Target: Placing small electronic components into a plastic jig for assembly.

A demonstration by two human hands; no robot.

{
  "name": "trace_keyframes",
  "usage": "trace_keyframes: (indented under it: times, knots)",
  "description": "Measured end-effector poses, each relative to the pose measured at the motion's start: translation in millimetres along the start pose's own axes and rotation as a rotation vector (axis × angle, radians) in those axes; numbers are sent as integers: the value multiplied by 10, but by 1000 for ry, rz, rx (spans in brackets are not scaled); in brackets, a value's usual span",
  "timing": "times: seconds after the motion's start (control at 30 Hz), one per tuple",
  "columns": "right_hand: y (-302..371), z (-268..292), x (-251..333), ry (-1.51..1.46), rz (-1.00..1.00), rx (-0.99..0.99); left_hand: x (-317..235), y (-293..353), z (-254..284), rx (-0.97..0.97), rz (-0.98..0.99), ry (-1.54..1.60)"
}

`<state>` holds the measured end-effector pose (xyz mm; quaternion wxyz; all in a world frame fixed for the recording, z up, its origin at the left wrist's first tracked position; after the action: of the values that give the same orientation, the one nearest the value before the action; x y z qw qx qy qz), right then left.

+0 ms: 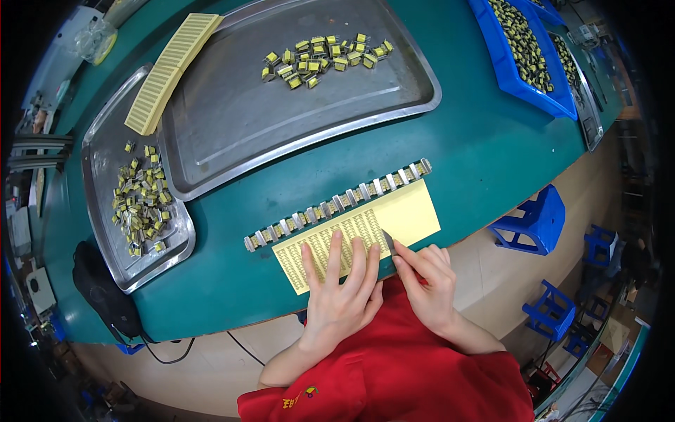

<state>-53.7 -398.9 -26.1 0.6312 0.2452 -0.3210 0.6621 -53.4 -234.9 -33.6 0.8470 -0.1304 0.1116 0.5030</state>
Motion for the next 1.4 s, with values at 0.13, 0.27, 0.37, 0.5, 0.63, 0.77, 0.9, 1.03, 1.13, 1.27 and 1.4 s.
trace_keyframes:
  times: [0.13, 0.27, 0.37, 0.5, 0.63, 0.77, 0.9, 1.03, 1.13, 1.27, 1.4]
  knots:
    - [4, 1, 0, -3, 0, -3, -3, 0, 3, 2, 7, 8]
    - [22, -14, -12, -1, 2, -27, -1, 0, 0, 1, 9, 11]
    - [16, -6, -20, -3, 16, -32, 1, 0, -5, -2, 5, 7]
    - [-5, 6, -23, -12, 37, -10, 3, -2, -6, -3, 1, 2]
    - [-7, 4, -30, -6, 54, -9, 6, -1, -3, -4, 2, 7]
    - [-15, 18, -36, -5, 66, -11, 3, -9, 1, -5, -2, 6]
    - [-19, 28, -42, 0, 66, 11, -2, -12, -3, -10, 5, -7]
    - [-17, 27, -24, -9, 43, 3, -3, -7, -4, -18, 1, -15]
    - [0, 10, -63, 0, 87, -16, -17, -18, 3, -11, 9, -19]
    - [10, -1, -67, 11, 93, -21, -10, -16, -6, -20, 7, -9]
    - [23, -21, -70, 29, 111, -32, -5, -12, -10, -23, 6, -9]
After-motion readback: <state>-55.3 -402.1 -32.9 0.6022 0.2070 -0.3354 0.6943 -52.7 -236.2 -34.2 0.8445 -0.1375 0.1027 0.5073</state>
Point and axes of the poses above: each hand's wrist, its own y-axis away from the middle knuckle, its own z-axis out of the back of the hand, x = y × z, the point moved 1 cm from there along -y, towards the middle knuckle, and after that the axes turned 1 degree about -y, right-handed, at the moved point
